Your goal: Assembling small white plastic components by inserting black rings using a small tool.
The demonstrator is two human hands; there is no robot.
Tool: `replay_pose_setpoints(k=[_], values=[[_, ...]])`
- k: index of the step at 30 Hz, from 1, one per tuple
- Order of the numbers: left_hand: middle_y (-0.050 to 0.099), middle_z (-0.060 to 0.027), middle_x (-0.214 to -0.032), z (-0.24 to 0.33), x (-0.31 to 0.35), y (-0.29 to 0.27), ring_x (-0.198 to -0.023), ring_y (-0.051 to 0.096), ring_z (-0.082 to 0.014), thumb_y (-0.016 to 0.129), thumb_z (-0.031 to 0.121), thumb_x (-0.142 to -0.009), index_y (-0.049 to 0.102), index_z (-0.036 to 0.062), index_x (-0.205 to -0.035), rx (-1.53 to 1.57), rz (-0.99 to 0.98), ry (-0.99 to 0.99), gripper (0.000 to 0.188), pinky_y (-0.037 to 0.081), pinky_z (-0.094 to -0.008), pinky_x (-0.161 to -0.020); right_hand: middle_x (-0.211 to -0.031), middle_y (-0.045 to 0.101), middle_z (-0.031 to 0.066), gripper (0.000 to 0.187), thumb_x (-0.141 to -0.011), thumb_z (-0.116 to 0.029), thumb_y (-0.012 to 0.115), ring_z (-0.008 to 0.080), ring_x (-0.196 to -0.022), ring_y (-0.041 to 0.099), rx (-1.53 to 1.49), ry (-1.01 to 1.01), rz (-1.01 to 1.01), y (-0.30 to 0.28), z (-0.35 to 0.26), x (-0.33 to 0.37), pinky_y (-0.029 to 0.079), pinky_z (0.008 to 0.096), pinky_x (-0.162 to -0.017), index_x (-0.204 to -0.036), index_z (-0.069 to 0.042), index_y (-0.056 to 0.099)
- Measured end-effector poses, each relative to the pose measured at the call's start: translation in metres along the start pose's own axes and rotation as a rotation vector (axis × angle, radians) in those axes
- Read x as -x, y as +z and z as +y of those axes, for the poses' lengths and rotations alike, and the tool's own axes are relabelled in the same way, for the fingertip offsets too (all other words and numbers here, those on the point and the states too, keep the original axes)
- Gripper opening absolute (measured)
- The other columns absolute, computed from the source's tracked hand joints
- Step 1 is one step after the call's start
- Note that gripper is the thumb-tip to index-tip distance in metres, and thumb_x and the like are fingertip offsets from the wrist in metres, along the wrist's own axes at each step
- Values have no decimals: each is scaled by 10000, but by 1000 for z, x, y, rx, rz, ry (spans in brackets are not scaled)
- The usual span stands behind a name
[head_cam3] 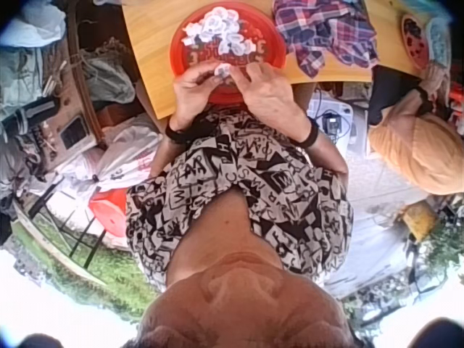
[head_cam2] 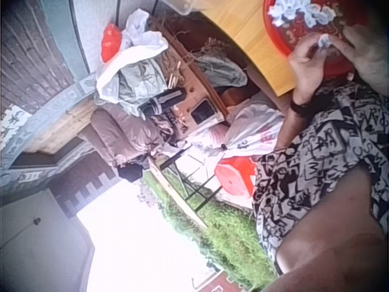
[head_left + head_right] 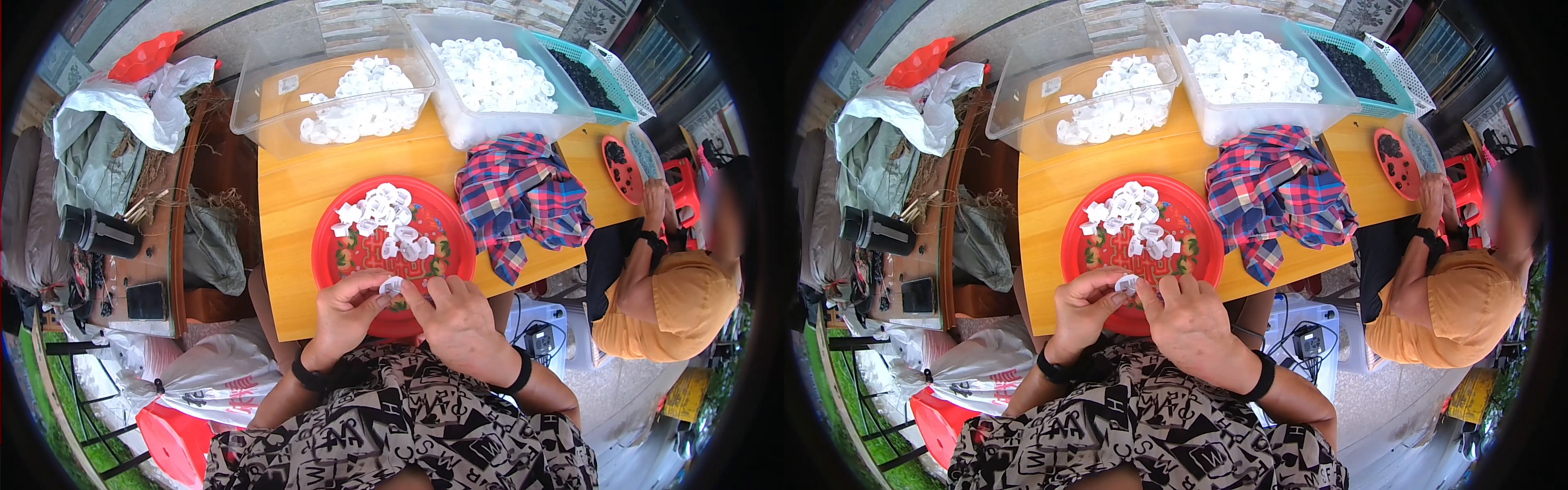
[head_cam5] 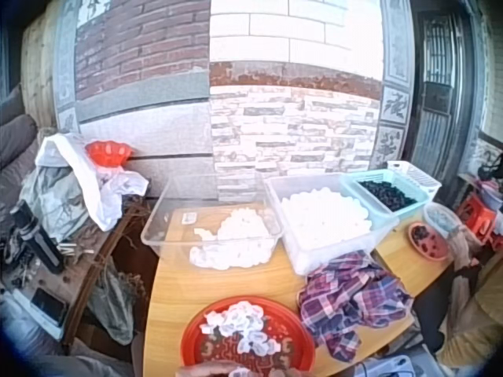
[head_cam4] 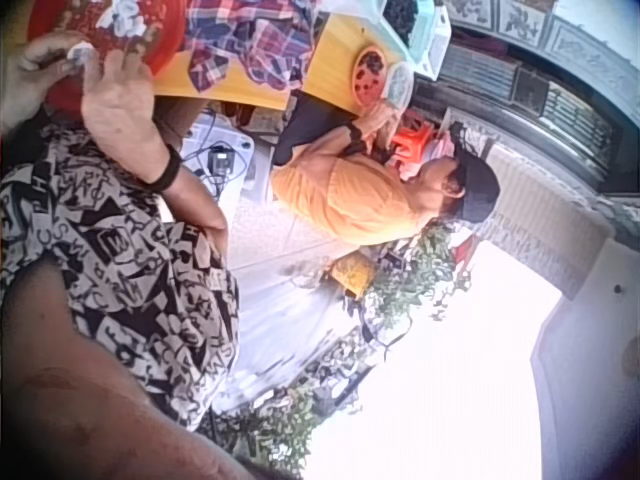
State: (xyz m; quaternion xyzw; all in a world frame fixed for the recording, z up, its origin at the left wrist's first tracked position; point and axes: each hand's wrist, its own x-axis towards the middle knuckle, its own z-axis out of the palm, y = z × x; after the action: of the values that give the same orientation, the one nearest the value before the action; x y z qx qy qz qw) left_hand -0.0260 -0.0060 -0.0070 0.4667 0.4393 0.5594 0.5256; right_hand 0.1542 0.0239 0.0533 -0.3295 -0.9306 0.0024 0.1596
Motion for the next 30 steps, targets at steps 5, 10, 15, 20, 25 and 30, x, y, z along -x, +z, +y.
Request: replay_pose_setpoints(k=[5, 10, 15, 20, 25, 30], values=[[589, -135, -1079, -5, 1, 2, -958, 594, -186, 570, -159, -786, 582, -45, -1050, -53, 17, 54, 288, 502, -291, -828, -741, 475, 62, 390, -702, -124, 564, 191, -662, 511, 50, -5, -26, 1, -3, -2, 414, 294, -520, -1067, 4, 610], [582, -135, -1093, 3, -2, 4, -964, 593, -189, 557, -158, -795, 576, -35, -1062, 44, 30, 48, 295, 513, -299, -824, -733, 481, 82, 422, -692, -79, 566, 205, -641, 523, -108, 33, -56, -3, 3, 0, 432, 312, -509, -1099, 30, 582], [563, -114, -1117, 3, -2, 3, -997, 578, -171, 540, -154, -808, 573, -26, -1073, 102, 30, 57, 296, 514, -274, -813, -656, 477, 91, 499, -660, -57, 652, 236, -557, 532, -247, 170, -53, -9, 2, 4, 450, 349, -510, -1135, 50, 545], [573, -127, -1109, 4, -2, 7, -991, 581, -173, 556, -156, -793, 590, -13, -1051, -46, 62, 101, 297, 512, -268, -796, -682, 526, 105, 464, -670, -20, 578, 249, -572, 568, -293, 177, -105, -12, -5, 0, 463, 343, -514, -1127, 54, 537], [584, -146, -1091, 6, -1, 9, -978, 589, -181, 574, -166, -768, 605, -10, -1025, -242, 74, 209, 302, 503, -260, -782, -694, 573, 143, 443, -678, -41, 598, 300, -602, 597, -287, 232, -231, -14, -7, -9, 479, 388, -537, -1106, 55, 533], [565, -151, -1111, 1, 0, 4, -976, 591, -199, 559, -193, -761, 589, -40, -1011, -213, 12, 172, 295, 509, -287, -820, -696, 604, 145, 381, -677, -98, 627, 309, -654, 625, -254, 164, -460, -23, 3, -22, 481, 403, -542, -1025, 28, 537]])
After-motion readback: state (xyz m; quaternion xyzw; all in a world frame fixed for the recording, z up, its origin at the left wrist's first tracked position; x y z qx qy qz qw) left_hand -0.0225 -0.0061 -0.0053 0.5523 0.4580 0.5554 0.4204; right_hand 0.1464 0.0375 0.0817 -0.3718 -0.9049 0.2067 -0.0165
